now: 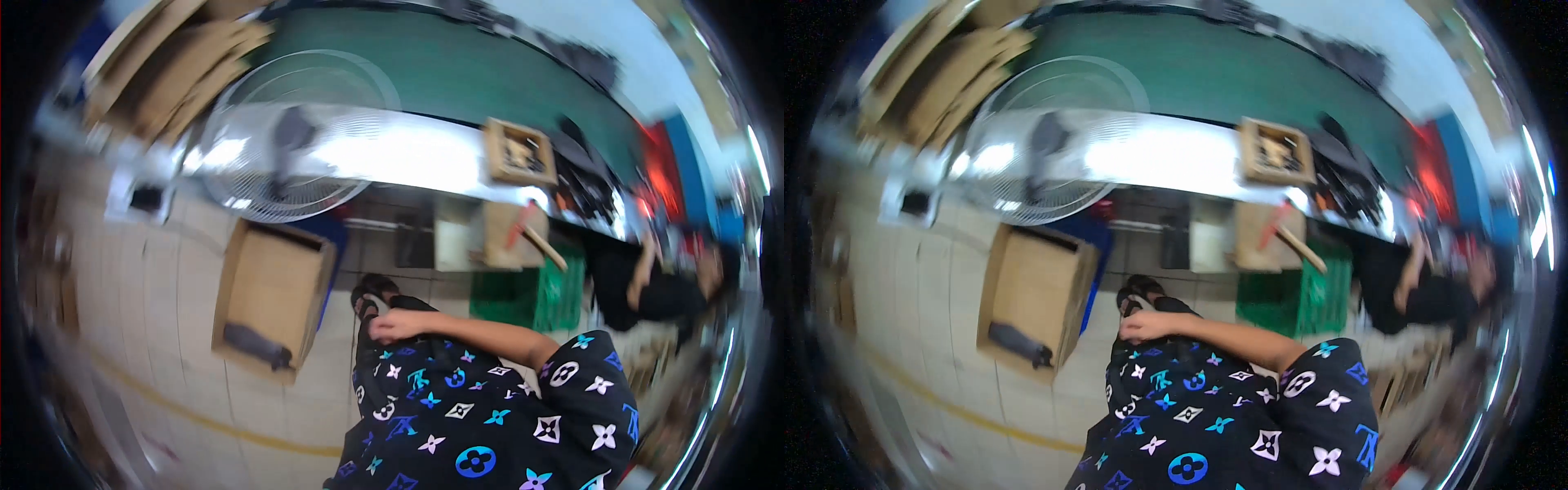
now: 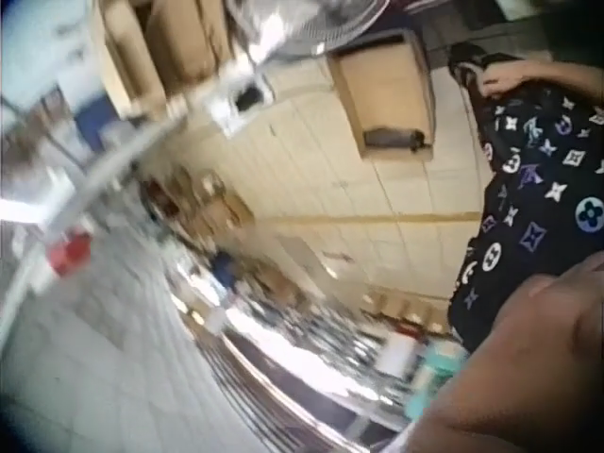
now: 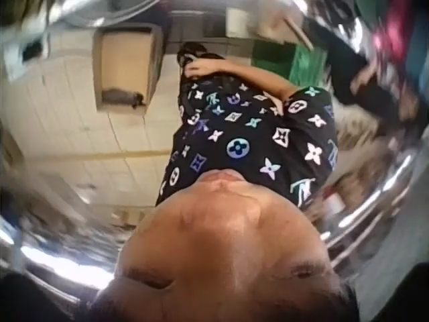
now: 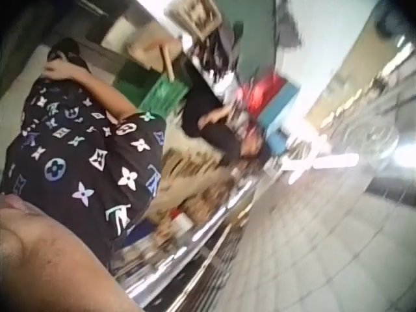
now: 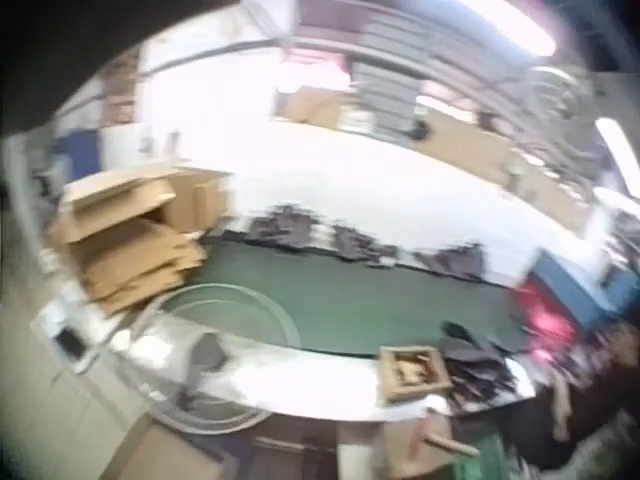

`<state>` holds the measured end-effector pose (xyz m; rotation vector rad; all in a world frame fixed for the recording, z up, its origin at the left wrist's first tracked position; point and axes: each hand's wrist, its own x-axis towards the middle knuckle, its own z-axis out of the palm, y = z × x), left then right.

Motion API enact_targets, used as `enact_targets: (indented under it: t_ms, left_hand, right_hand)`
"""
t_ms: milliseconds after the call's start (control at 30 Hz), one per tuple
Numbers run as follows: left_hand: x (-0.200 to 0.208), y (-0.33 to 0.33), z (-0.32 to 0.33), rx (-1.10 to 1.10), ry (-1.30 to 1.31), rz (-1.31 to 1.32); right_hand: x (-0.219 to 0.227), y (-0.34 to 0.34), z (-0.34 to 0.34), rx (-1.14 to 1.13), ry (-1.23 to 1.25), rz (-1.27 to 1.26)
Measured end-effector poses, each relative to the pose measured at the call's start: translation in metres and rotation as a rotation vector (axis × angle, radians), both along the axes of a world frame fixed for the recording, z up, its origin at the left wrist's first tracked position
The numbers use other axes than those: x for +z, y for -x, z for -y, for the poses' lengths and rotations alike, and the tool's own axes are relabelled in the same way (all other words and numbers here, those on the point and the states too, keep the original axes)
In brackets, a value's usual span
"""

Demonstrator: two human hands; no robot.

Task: Organizing shoe soles and hammering components into a shoe assembly at a factory workbench.

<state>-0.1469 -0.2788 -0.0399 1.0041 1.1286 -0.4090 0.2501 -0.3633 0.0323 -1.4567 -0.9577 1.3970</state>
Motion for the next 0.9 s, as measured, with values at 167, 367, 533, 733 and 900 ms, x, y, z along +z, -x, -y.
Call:
enact_targets:
  t_ms: [167, 367, 533, 733, 900]
  left_hand:
    - [-0.002, -0.042, -0.109, -0.366, -0.016, 0.049]
    - [0.012, -0.121, -0.139, -0.636, -0.016, 0.103]
    - [0.003, -0.192, -0.132, -0.828, -0.066, 0.112]
    - [-0.033, -0.255, -0.060, -0.920, -0.056, 0.106]
    - [-0.078, -0.319, 0.019, -0.920, -0.063, 0.085]
  right_hand:
    - [-0.037, 0.075, 0.303, -1.943, 0.388, 0.033]
    - [-0.092, 0.338, 0.461, -2.154, 1.438, 0.071]
    - [-0.154, 0.366, 0.334, -1.254, 1.351, 0.131]
    - [-0.134, 0.306, 0.357, -1.019, 1.386, 0.156]
    - [-0.152, 0.224, 0.438, -0.936, 1.377, 0.125]
